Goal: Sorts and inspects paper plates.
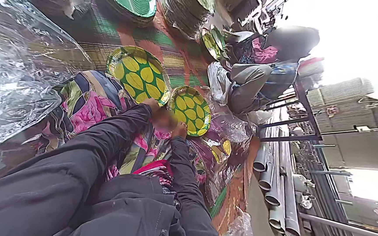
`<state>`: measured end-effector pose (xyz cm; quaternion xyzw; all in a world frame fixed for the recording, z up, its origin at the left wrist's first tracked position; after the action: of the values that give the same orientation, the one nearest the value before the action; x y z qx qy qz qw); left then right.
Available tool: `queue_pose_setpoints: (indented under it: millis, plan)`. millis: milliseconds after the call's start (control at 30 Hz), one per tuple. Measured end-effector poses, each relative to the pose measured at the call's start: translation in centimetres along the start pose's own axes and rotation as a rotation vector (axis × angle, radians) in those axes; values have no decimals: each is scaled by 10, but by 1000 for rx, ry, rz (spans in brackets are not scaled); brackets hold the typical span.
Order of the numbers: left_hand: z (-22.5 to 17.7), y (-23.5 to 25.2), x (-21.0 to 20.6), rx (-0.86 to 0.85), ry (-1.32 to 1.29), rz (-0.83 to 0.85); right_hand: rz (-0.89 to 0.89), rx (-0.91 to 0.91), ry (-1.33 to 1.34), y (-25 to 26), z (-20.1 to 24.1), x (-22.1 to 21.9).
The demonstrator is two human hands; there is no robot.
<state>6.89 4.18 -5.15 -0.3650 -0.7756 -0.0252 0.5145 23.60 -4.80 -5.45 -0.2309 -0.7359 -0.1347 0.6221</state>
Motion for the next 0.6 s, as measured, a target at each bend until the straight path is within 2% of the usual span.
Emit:
queue_pose_setpoints:
  millis: [100,167,267,400,600]
  plan:
    - [-10,-3,-2,-155,94,44,36,-93,24,7,-15,6]
    - [-21,-26,7,-163,61,110,51,-148,16,10,-25,4]
    - [-19,-34,11,-63,0,109,53,-188,-29,12,-29,-3]
    - [5,5,-4,177,98,-121,47,-141,-25,8,-28,-6]
    - [14,-9,2,328,94,-43,-72,-55,133,-11,-29,6]
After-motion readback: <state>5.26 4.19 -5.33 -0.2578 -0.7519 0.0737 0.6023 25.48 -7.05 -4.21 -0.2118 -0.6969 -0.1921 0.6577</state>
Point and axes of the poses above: each hand's wrist, its own y-axis towards the middle knuckle, its own x-axis out of the back of the hand, z = x × y, the point moved 6 cm from there along y, towards the middle knuckle, and after that the axes turned 2 degrees about -x, right-handed, at the moved point
